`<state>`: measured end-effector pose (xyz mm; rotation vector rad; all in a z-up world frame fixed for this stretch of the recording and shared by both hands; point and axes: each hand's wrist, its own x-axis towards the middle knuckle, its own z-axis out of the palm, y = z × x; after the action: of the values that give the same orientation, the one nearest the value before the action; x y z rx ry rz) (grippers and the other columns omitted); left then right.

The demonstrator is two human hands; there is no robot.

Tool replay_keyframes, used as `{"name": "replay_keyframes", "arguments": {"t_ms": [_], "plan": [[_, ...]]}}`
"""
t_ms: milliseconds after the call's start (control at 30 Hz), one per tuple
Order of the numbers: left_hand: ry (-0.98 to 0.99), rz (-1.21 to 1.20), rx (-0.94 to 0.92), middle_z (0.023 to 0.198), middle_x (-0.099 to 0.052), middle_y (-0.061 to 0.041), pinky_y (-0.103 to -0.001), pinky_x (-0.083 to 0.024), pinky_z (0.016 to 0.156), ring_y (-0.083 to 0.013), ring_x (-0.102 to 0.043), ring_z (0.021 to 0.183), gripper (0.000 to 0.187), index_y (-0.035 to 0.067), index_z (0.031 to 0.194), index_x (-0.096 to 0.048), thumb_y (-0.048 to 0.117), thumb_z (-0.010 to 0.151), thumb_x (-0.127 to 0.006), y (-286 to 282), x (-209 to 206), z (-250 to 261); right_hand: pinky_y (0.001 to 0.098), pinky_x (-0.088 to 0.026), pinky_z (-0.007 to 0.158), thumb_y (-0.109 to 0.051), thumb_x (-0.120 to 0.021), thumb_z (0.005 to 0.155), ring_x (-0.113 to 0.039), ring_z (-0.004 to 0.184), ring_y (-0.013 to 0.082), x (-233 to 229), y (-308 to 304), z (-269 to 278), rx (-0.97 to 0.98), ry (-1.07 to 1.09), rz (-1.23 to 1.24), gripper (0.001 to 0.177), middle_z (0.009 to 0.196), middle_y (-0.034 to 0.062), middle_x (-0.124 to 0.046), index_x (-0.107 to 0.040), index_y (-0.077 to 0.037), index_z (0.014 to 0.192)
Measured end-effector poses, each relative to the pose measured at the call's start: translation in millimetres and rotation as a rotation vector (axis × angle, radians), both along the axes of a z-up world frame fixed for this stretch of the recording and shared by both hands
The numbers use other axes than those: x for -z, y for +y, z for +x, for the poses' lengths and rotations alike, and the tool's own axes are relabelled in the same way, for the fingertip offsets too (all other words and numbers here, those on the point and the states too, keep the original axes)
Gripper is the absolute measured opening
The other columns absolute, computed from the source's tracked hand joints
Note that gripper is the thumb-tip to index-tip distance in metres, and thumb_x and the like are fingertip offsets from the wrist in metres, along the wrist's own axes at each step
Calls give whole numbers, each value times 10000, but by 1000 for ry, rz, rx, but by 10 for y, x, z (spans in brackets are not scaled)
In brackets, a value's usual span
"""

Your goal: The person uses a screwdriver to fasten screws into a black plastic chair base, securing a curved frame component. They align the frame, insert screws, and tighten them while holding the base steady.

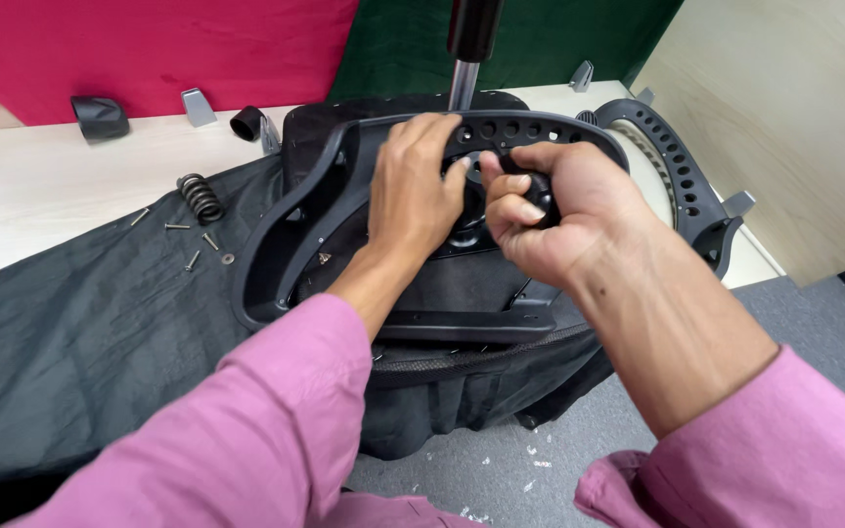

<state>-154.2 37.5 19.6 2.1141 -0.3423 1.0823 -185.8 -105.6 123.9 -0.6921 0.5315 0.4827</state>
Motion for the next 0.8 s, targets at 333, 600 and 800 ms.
{"name": "replay_keyframes", "arguments": {"t_ms": [333, 600, 800], "plan": [[76, -521, -336, 849, -730, -35, -248, -533, 637, -82, -658, 689, 72, 22, 1019, -740, 74, 970, -742, 1274, -38, -594, 221, -282, 376, -148, -614, 908, -466, 527, 69, 185, 630, -629, -397, -382, -568, 115, 875, 63, -713, -632, -61, 980], [704, -580, 47, 822, -766, -60, -239, -544, 645, -93, -675, 698, 139, 20, 962, -789, 102, 849, -795, 1927, 567, -182, 264, -266, 394, -173, -627, 920, -433, 509, 98, 528, 948, -885, -175, -170, -797, 152, 838, 73, -727, -616, -23, 895], [746, -222, 363, 788, -792, -82, -215, -549, 723, -88, -731, 714, 212, 23, 1012, -796, 33, 800, -781, 1861, 763, 314, 263, -262, 400, -164, -623, 937, -417, 512, 104, 788, 1124, -962, -107, -1, -827, 154, 854, 89, -750, -618, -19, 886]]}}
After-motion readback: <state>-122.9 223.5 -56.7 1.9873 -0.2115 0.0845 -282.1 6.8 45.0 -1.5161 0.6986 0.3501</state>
